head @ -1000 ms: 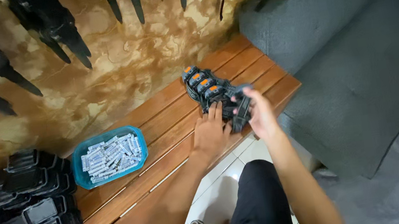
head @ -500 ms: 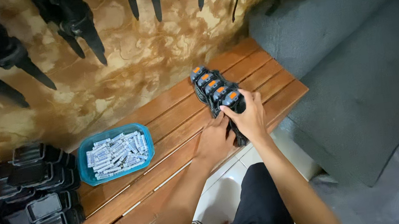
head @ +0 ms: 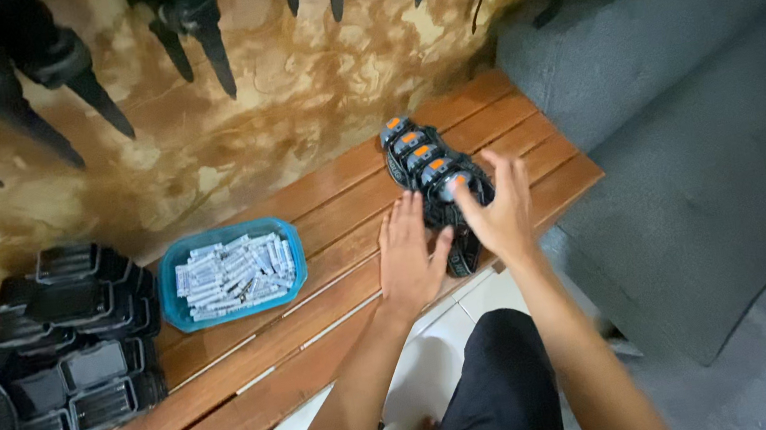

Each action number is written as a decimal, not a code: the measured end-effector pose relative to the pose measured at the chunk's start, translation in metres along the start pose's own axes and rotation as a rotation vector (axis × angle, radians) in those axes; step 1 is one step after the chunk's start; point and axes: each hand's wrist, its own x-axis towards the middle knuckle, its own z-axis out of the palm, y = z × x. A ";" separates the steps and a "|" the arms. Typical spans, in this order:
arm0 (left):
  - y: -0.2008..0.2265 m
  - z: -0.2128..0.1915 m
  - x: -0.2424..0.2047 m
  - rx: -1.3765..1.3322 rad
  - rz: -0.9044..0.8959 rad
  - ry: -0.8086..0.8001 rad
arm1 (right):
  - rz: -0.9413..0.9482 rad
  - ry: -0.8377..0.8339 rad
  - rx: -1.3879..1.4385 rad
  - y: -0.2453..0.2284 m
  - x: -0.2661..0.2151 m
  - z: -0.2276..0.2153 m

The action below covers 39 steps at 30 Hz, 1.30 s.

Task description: The person assembles headlamps by inserting batteries into the headlamp body, closing the battery compartment, and attaching the head strap. They test the light function and place the completed headlamp on a wooden bench alongside others.

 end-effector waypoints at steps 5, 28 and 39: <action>0.013 -0.009 -0.001 0.132 0.003 -0.137 | 0.110 -0.191 0.189 0.020 0.008 0.020; 0.003 -0.010 -0.031 0.243 0.138 -0.177 | 0.158 -0.086 -0.059 0.094 -0.031 0.014; 0.011 -0.030 -0.045 0.001 0.087 -0.181 | 0.218 -0.020 0.196 0.077 -0.050 -0.002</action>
